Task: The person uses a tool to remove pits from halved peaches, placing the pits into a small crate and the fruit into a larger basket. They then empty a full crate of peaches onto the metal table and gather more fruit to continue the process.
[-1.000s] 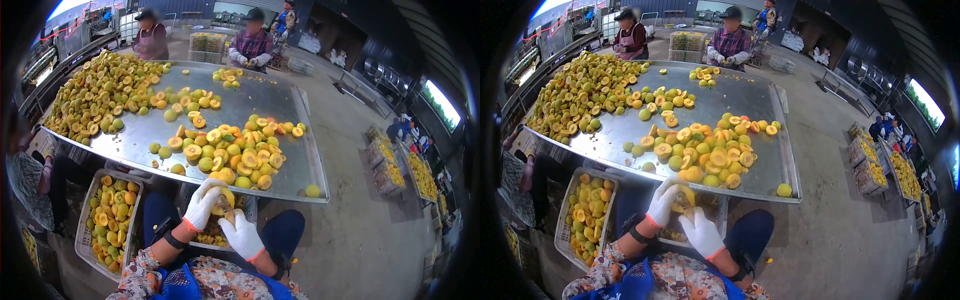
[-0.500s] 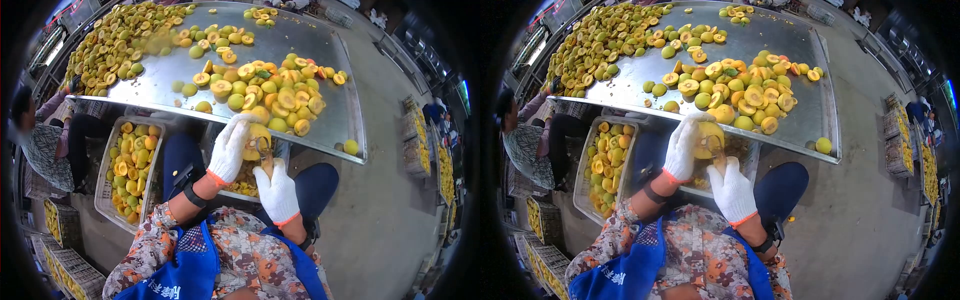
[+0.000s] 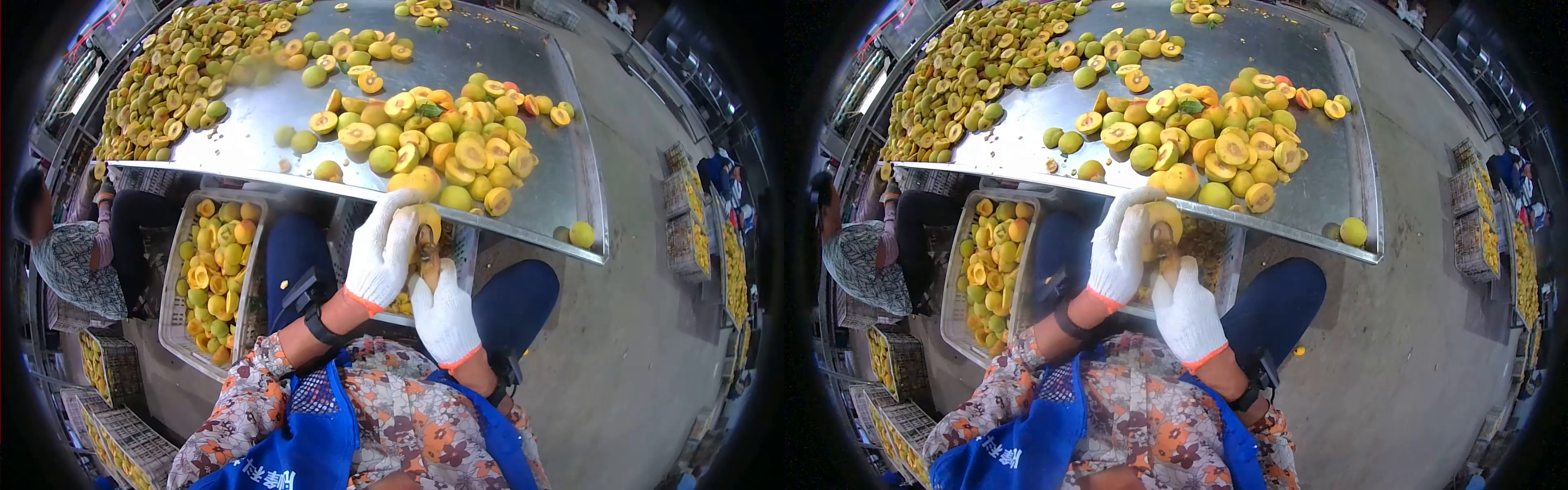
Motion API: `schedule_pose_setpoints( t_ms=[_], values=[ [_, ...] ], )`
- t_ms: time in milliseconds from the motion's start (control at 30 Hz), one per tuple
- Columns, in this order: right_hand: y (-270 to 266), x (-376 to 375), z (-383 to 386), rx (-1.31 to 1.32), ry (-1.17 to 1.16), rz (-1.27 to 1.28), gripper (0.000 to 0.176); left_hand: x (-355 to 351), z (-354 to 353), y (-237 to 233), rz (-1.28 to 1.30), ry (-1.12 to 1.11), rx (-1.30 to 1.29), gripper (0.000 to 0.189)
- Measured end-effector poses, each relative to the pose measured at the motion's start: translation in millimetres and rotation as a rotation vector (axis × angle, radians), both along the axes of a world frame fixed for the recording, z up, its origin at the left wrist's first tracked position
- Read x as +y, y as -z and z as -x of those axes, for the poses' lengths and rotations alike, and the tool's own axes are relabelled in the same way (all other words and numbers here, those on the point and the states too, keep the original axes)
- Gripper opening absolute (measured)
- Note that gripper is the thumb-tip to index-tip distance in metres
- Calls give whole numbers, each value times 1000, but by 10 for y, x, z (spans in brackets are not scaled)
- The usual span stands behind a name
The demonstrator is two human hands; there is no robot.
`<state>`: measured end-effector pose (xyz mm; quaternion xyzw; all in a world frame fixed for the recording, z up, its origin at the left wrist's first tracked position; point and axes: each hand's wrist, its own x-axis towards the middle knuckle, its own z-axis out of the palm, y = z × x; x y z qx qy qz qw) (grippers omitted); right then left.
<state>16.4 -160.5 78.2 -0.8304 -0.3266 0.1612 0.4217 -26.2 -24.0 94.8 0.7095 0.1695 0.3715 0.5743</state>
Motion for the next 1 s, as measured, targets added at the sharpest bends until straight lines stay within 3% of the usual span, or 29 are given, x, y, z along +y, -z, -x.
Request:
schedule_pose_setpoints(
  t_ms=[200,267,333,400,567,667,800,933,1000],
  values=[
    [270,-45,-50,91,-95,-156,46,23,-12,128,-116,5,82,26],
    [237,-32,-80,584,-79,-229,41,41,-25,186,-190,6,70,27],
    [243,-53,-133,480,-236,-237,27,96,-44,147,-256,5,72,27],
    [84,-108,-116,1296,-140,-413,14,137,-40,77,148,189,185,29],
    [57,-134,-101,1294,-112,-357,9,140,-40,192,9,197,123,26],
    [69,-191,-142,1445,-205,-350,9,107,-17,242,-76,155,113,25],
    [57,-198,-32,1346,-176,-376,8,169,-48,333,-64,230,254,25],
    [142,-283,-58,1478,-252,-388,9,30,36,349,-78,165,140,28],
    [166,-291,-71,1569,-302,-414,12,60,8,369,171,302,105,33]
  ],
)
